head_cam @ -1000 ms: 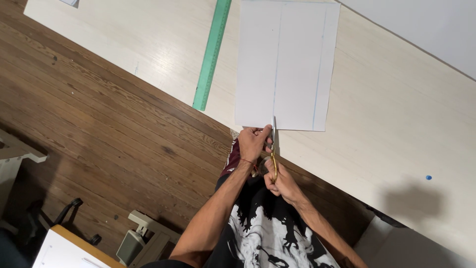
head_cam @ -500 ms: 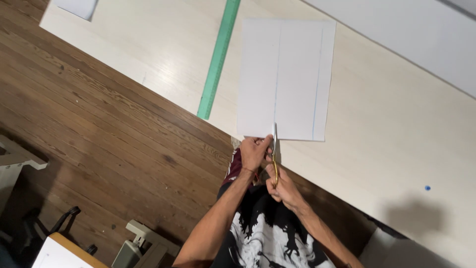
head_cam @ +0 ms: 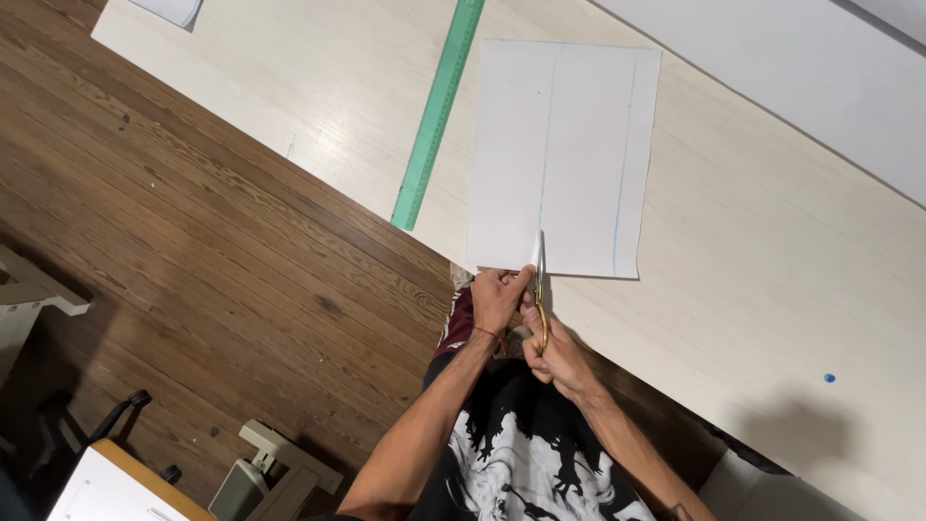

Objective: Cutting a sheet of paper into several strips using scissors along marked lines

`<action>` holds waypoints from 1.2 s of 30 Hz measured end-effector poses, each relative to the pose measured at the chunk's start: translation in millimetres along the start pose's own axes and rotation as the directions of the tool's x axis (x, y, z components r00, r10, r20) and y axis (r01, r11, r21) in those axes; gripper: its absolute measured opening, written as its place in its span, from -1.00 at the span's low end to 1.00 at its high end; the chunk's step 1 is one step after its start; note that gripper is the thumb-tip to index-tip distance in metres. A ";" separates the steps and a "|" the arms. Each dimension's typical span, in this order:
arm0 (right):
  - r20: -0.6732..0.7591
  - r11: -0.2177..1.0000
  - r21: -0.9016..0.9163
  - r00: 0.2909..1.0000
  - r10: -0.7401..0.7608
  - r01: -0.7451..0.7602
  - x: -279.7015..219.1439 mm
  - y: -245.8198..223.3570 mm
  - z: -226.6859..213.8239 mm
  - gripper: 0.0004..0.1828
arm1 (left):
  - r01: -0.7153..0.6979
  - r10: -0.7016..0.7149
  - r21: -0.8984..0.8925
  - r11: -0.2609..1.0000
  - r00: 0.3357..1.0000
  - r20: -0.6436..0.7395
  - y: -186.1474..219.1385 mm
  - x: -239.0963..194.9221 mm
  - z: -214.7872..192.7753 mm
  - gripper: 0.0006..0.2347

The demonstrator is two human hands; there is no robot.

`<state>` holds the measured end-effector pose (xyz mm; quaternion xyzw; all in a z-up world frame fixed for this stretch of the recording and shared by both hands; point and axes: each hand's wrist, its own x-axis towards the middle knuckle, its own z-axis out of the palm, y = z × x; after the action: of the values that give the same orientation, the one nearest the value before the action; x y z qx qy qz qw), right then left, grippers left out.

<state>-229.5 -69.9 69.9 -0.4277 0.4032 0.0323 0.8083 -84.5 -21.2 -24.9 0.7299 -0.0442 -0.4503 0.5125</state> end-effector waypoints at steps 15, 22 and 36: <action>-0.059 0.998 0.040 0.997 0.054 -0.052 25.8 1.9 -11.5 -0.19 | -0.050 0.052 0.038 0.998 0.998 -0.034 -42.7 23.2 4.8 -0.72; -0.088 0.998 0.023 0.994 0.062 -0.060 28.0 -20.8 -8.2 -0.18 | -0.044 0.046 0.072 0.996 0.999 -0.023 -36.2 18.8 3.3 -0.71; -0.079 0.997 -0.005 0.994 0.081 -0.082 21.6 -63.8 5.0 -0.21 | -0.032 0.034 0.037 0.999 0.998 -0.047 -35.3 23.9 5.2 -0.69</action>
<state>-186.5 -112.9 99.2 -0.4153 0.4519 0.0502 0.7879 -88.1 -20.9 -67.7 0.7487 -0.0523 -0.4234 0.5074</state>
